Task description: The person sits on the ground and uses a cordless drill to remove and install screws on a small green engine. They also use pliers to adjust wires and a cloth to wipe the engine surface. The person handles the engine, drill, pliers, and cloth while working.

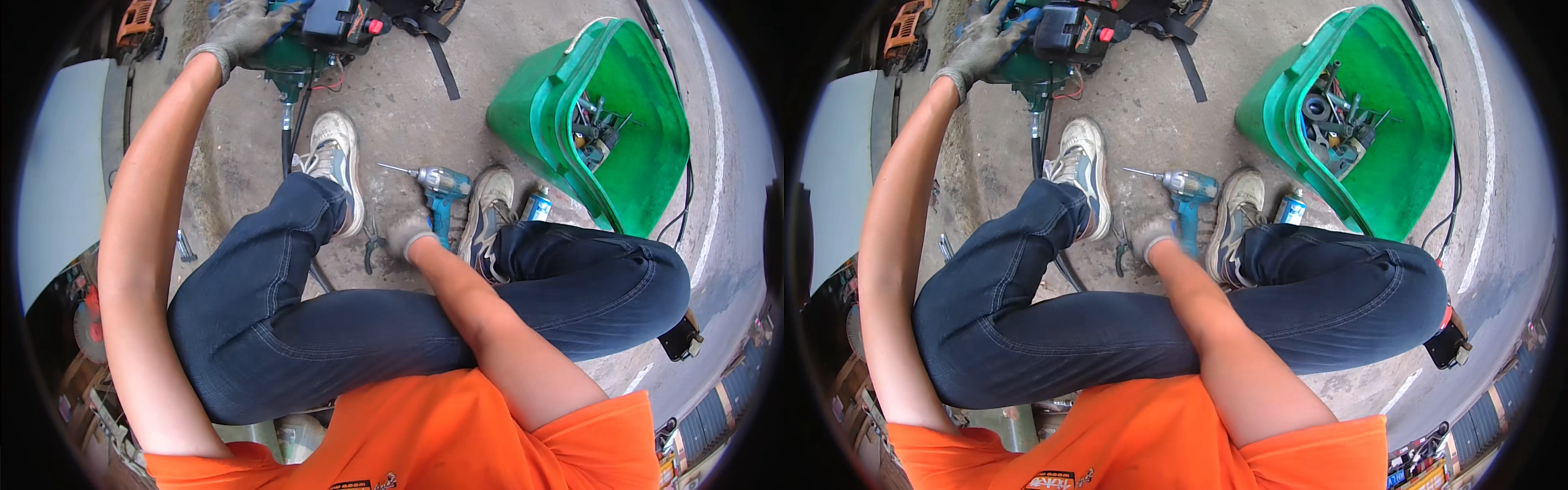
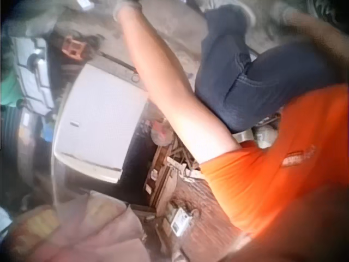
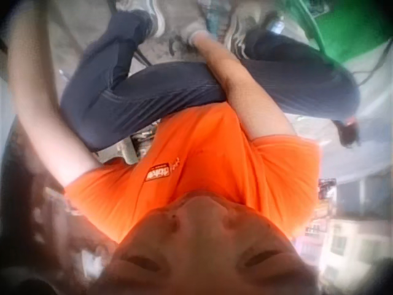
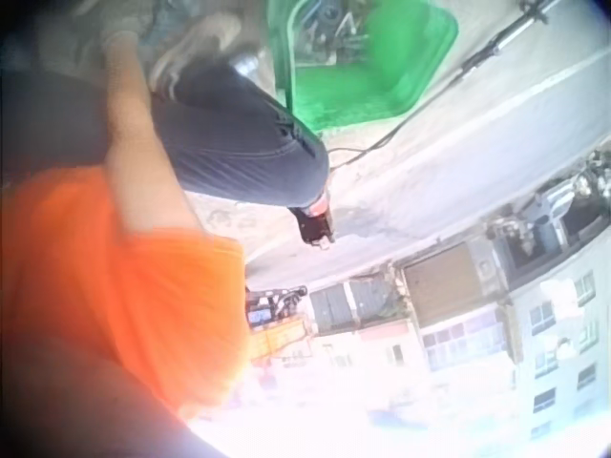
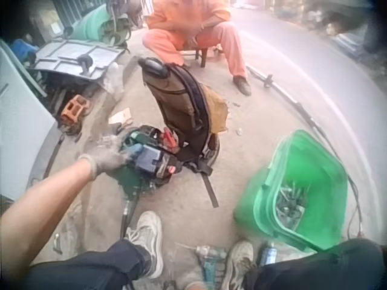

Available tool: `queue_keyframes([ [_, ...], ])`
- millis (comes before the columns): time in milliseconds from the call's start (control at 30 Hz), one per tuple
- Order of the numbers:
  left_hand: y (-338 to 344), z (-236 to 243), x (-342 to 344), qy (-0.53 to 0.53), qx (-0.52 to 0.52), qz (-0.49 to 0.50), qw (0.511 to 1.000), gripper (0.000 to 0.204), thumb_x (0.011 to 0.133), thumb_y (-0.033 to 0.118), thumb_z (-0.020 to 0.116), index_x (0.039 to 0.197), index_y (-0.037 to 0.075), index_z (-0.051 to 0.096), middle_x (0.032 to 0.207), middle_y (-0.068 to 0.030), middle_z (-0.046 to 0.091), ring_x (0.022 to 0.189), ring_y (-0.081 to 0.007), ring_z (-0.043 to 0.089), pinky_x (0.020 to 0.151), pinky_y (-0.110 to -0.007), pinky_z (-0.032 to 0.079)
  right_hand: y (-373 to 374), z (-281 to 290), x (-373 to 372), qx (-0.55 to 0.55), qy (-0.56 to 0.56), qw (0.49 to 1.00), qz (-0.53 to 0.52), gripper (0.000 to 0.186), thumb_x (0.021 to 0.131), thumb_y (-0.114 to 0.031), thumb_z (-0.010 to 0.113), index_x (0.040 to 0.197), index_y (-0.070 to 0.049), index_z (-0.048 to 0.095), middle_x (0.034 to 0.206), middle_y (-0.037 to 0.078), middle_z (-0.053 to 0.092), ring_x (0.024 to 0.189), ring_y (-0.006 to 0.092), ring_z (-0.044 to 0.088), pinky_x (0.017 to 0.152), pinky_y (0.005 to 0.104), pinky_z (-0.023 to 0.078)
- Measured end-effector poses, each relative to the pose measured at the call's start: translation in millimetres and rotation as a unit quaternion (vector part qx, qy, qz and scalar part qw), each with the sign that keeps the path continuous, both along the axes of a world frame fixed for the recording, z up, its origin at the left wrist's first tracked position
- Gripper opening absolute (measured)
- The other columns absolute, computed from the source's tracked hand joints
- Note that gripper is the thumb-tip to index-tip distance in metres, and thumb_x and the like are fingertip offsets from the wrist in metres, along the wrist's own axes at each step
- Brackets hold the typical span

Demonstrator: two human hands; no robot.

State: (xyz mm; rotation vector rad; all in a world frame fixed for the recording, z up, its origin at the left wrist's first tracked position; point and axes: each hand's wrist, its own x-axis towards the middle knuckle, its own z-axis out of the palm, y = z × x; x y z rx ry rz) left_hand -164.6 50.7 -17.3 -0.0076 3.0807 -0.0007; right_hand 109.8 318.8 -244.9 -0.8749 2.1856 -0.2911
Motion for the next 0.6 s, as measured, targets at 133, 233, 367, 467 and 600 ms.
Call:
queue_keyframes([
  [133, -56, -28, 5, -0.026, 0.091, 0.023, 0.995, 0.069, 0.097, 0.06, 0.064, 0.157, 0.029, 0.047, 0.146, -0.0239, 0.056, 0.134, -0.0419, 0.057, 0.114, -0.052, 0.044, -28, -56, 33, 0.059, -0.117, 0.99, 0.047, 0.042, 0.1, -0.024, 0.052, 0.135, -0.009, 0.07, 0.137, 0.016, 0.069, 0.126, 0.0306, 0.067, 0.109, 0.0447, 0.049],
  [233, -57, -44, 12, 0.189, -0.123, -0.095, 0.969, 0.07, 0.097, 0.056, 0.066, 0.158, 0.027, 0.045, 0.139, -0.0247, 0.061, 0.123, -0.0385, 0.065, 0.112, -0.049, 0.045, -31, -69, 43, 0.035, -0.082, 0.996, 0.007, 0.039, 0.1, -0.021, 0.051, 0.129, -0.008, 0.073, 0.131, 0.018, 0.071, 0.118, 0.0332, 0.07, 0.103, 0.0461, 0.052],
  [367, -31, -36, 7, 0.02, -0.057, 0.016, 0.998, 0.075, 0.094, 0.059, 0.066, 0.158, 0.024, 0.046, 0.161, -0.0282, 0.034, 0.148, -0.0449, 0.036, 0.124, -0.056, 0.025, -32, -90, 66, 0.054, -0.093, 0.993, 0.051, 0.04, 0.102, -0.022, 0.048, 0.129, -0.008, 0.073, 0.127, 0.02, 0.072, 0.115, 0.0345, 0.071, 0.099, 0.0471, 0.054],
  [467, -16, -26, -4, 0.009, -0.023, 0.004, 1.0, 0.08, 0.089, 0.064, 0.067, 0.157, 0.029, 0.047, 0.161, -0.0292, 0.035, 0.152, -0.0479, 0.027, 0.125, -0.059, 0.013, -44, -165, 94, -0.002, -0.082, 0.992, -0.097, 0.033, 0.099, -0.021, 0.054, 0.118, -0.01, 0.078, 0.126, 0.018, 0.073, 0.114, 0.0337, 0.072, 0.095, 0.0454, 0.056],
  [600, -43, -22, 20, -0.033, -0.012, 0.049, 0.998, 0.084, 0.088, 0.067, 0.066, 0.159, 0.03, 0.044, 0.164, -0.0289, 0.03, 0.155, -0.0473, 0.02, 0.125, -0.061, 0.008, -34, -64, 13, 0.102, -0.235, 0.962, -0.098, 0.049, 0.1, -0.038, 0.053, 0.14, -0.014, 0.067, 0.149, 0.014, 0.061, 0.134, 0.0312, 0.061, 0.111, 0.0427, 0.048],
])
